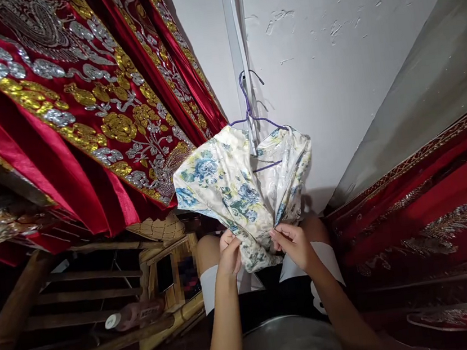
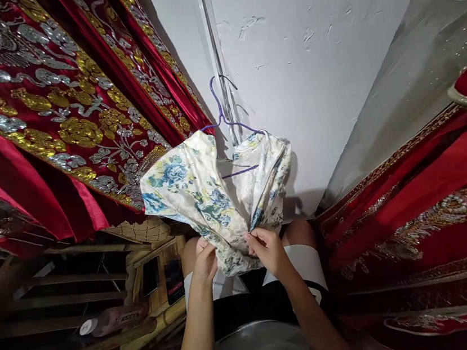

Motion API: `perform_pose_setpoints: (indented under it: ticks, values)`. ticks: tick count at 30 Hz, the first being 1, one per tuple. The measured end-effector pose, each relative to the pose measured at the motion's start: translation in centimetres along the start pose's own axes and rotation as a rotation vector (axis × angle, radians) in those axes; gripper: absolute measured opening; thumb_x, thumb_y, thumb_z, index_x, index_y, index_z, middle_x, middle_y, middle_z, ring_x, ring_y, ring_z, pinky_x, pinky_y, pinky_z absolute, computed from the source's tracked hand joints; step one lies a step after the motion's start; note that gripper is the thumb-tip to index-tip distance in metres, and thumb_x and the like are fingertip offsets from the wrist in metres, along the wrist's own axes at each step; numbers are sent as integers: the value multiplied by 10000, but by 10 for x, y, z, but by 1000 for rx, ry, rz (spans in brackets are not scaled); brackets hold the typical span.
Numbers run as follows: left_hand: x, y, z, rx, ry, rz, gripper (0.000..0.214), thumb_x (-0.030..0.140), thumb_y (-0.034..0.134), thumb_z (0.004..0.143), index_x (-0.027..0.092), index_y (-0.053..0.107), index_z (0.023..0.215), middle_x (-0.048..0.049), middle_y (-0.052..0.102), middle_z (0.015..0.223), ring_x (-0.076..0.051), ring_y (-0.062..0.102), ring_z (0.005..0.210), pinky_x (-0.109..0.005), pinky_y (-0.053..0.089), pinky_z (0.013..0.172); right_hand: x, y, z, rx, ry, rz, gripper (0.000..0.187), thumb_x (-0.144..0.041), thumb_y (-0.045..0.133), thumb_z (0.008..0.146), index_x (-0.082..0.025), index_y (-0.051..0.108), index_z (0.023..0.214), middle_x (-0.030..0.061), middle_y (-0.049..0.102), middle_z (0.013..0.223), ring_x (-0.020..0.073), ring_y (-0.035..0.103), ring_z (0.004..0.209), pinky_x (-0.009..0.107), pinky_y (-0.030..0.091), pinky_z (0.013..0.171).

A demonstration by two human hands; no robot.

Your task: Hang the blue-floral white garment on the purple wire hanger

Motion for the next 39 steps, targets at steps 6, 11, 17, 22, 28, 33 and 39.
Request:
perform_pose_setpoints:
  ticks: [6,11,17,22,28,33,39]
  values:
    - [17,-1,-22,436,452,207,246,404,704,886,187,653,989,-54,655,950,-189,642,938,-312,518,865,-1,-10,1,80,35,-38,480,-624,647,869,-178,683,696,57,664,608,157,562,551,277,439,547]
    - [13,67,-43,-46,536,485,163,291,632,948,196,676,1072,-63,689,985,-190,654,925,-310,521,858,-5,-3,5,12,51,-69,341,-499,674,847,-181,696,725,48,700,630,144,552,534,259,440,527]
    - [-8,83,-47,-117,331,400,199,354,570,989,184,669,1014,-61,707,894,-189,668,820,-297,529,777,-54,-2,27,-59,-45,-135,324,-395,638,885,-195,645,630,25,682,596,132,551,514,255,419,534]
    - [10,88,-38,-74,366,355,272,393,616,962,191,668,1136,-97,702,1016,-212,663,899,-329,529,842,-77,-5,40,-103,-16,-178,279,-371,654,877,-188,684,669,19,682,571,128,514,469,260,380,497]
    - [8,93,-35,-154,459,513,186,299,546,986,204,611,840,-34,614,780,-180,590,745,-285,471,718,-71,-16,51,-61,48,-129,255,-381,680,850,-179,720,700,1,640,532,103,452,421,246,339,440]
    - [-27,80,-43,-249,415,614,184,269,492,992,207,593,851,-51,638,798,-190,623,771,-287,480,733,-134,-36,98,152,-195,50,321,-458,733,855,-153,709,757,-6,616,556,75,440,430,213,339,423]
    - [-23,70,-26,-383,396,684,199,287,491,986,208,601,840,-59,657,824,-204,643,809,-308,502,783,-192,-15,116,83,-355,71,328,-437,684,937,-133,689,816,-5,622,595,51,446,433,185,342,431]
Point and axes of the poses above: each hand's wrist, its own z-axis towards the middle knuckle, its own y-axis out of the palm, x = y × z, the point moved 7 cm from there along z, towards the middle knuckle
